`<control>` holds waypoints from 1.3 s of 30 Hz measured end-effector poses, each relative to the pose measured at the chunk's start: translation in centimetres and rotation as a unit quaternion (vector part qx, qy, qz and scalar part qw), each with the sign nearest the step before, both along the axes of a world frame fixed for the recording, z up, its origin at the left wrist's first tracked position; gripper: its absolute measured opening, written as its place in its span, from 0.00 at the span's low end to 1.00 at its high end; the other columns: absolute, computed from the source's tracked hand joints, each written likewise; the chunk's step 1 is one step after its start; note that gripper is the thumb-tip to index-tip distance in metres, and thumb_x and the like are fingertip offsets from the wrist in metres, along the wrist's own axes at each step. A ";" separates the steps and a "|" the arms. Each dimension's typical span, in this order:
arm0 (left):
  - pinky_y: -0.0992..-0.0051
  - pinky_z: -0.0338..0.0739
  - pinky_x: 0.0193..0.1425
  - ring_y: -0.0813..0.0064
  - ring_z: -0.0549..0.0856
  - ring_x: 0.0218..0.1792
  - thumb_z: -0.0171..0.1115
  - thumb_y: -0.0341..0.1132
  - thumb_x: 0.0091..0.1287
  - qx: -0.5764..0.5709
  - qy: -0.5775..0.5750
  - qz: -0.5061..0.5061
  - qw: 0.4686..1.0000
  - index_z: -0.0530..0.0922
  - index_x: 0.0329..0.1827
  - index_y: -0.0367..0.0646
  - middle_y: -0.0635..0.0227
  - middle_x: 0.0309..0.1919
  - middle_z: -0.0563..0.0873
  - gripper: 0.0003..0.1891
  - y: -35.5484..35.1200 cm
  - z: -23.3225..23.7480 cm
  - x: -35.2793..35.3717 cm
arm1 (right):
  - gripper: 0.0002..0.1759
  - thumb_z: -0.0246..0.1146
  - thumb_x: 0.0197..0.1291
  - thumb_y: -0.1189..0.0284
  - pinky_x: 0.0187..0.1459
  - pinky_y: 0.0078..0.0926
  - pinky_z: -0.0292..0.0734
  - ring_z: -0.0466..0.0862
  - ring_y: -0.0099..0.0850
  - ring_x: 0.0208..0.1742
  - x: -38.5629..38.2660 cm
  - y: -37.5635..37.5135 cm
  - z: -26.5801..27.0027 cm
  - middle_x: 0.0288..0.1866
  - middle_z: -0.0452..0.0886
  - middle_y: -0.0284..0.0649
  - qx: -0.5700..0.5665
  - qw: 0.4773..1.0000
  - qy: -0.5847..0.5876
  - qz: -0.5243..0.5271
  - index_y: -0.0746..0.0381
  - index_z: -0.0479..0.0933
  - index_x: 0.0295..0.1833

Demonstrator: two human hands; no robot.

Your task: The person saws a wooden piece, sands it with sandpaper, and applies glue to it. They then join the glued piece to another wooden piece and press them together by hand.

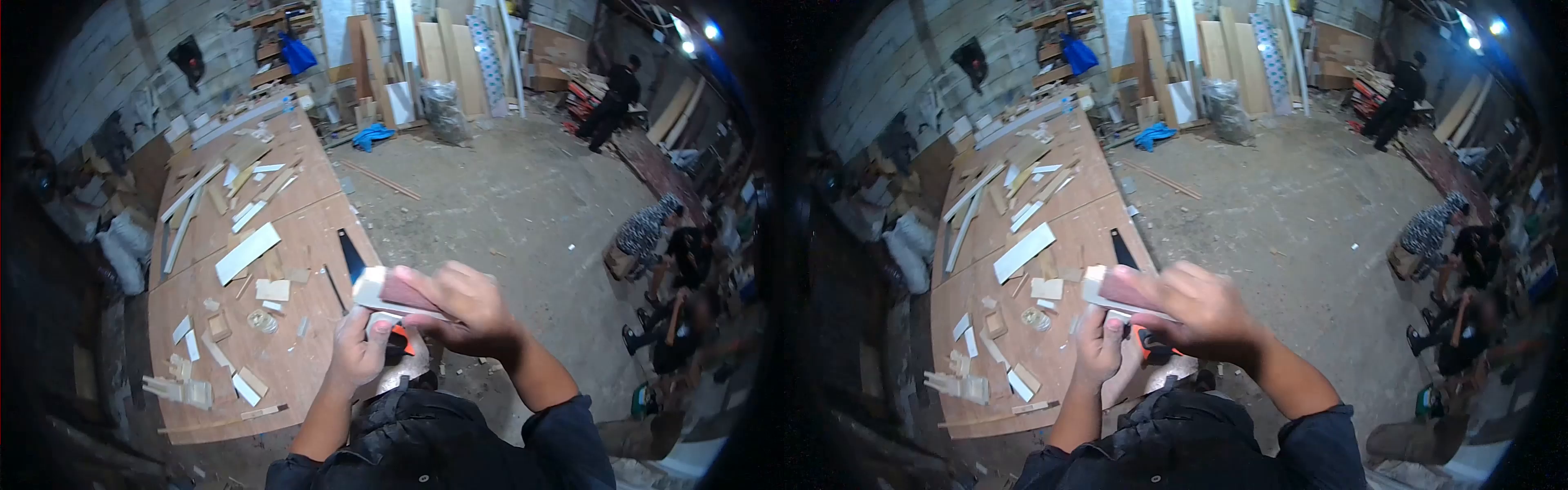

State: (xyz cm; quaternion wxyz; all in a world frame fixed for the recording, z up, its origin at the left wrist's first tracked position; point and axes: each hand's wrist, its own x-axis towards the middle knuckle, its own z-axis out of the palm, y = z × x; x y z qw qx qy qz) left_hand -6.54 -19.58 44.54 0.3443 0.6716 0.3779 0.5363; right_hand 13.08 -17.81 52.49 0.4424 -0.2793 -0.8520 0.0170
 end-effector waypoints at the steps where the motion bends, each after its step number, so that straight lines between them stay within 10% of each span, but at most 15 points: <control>1: 0.74 0.76 0.41 0.70 0.84 0.34 0.53 0.44 0.75 0.002 0.004 0.015 1.000 0.77 0.50 0.33 0.59 0.35 0.83 0.19 0.1 -0.5 -0.3 | 0.33 0.74 0.48 0.63 0.26 0.34 0.68 0.71 0.37 0.24 0.2 0.1 -0.3 0.24 0.71 0.41 0.017 1.000 -0.021 -0.004 0.67 0.77 0.59; 5: 0.84 0.63 0.27 0.83 0.69 0.23 0.49 0.47 0.77 -0.071 -0.146 -0.087 0.983 0.71 0.55 0.34 0.69 0.29 0.75 0.21 0.7 -3.0 -0.2 | 0.31 0.73 0.50 0.65 0.26 0.32 0.73 0.76 0.37 0.27 3.4 -1.1 -1.5 0.27 0.76 0.39 -0.056 0.992 -0.103 -0.048 0.63 0.77 0.61; 7: 0.84 0.61 0.25 0.84 0.66 0.22 0.46 0.48 0.78 -0.205 -0.427 -0.203 0.857 0.70 0.50 0.34 0.70 0.27 0.72 0.21 0.5 -3.0 -0.5 | 0.32 0.73 0.49 0.66 0.27 0.33 0.73 0.76 0.37 0.27 4.6 -0.4 -2.2 0.28 0.77 0.39 -0.067 0.991 -0.102 -0.049 0.63 0.76 0.61; 11: 0.84 0.62 0.25 0.84 0.66 0.22 0.43 0.50 0.78 -0.210 -0.383 -0.248 0.865 0.70 0.52 0.35 0.67 0.26 0.71 0.22 0.4 -1.8 0.8 | 0.33 0.73 0.52 0.66 0.28 0.34 0.74 0.78 0.35 0.26 4.2 0.6 -2.3 0.32 0.82 0.39 0.030 0.992 0.098 -0.067 0.60 0.73 0.64; 24: 0.83 0.56 0.17 0.83 0.62 0.15 0.36 0.47 0.80 -0.235 -0.430 -0.244 0.837 0.66 0.51 0.41 0.64 0.21 0.69 0.18 0.9 -0.7 5.9 | 0.18 0.68 0.57 0.69 0.21 0.25 0.68 0.74 0.28 0.23 5.7 3.4 -3.4 0.26 0.78 0.31 0.112 0.992 0.008 -0.054 0.56 0.81 0.54; 26: 0.83 0.56 0.17 0.83 0.62 0.14 0.36 0.47 0.80 -0.150 -0.209 -0.048 0.965 0.66 0.50 0.41 0.65 0.20 0.69 0.17 1.0 -1.2 6.4 | 0.21 0.69 0.57 0.70 0.22 0.27 0.69 0.74 0.31 0.22 5.8 3.8 -3.7 0.27 0.78 0.32 0.093 0.991 0.050 0.080 0.56 0.80 0.57; 30: 0.82 0.55 0.16 0.83 0.60 0.12 0.37 0.47 0.80 -0.266 -0.460 -0.264 0.805 0.66 0.49 0.40 0.67 0.18 0.67 0.18 1.1 -0.4 6.6 | 0.22 0.73 0.53 0.69 0.24 0.29 0.68 0.74 0.32 0.23 7.4 6.6 -4.5 0.29 0.80 0.37 0.093 0.992 -0.046 -0.070 0.60 0.79 0.54; 39: 0.84 0.56 0.18 0.84 0.65 0.18 0.48 0.47 0.77 -0.256 -0.354 -0.164 0.884 0.63 0.67 0.39 0.67 0.22 0.71 0.24 2.0 -1.1 6.2 | 0.32 0.73 0.53 0.65 0.26 0.33 0.67 0.70 0.34 0.23 6.3 4.3 -2.1 0.25 0.72 0.37 -0.077 0.988 0.089 0.103 0.61 0.75 0.63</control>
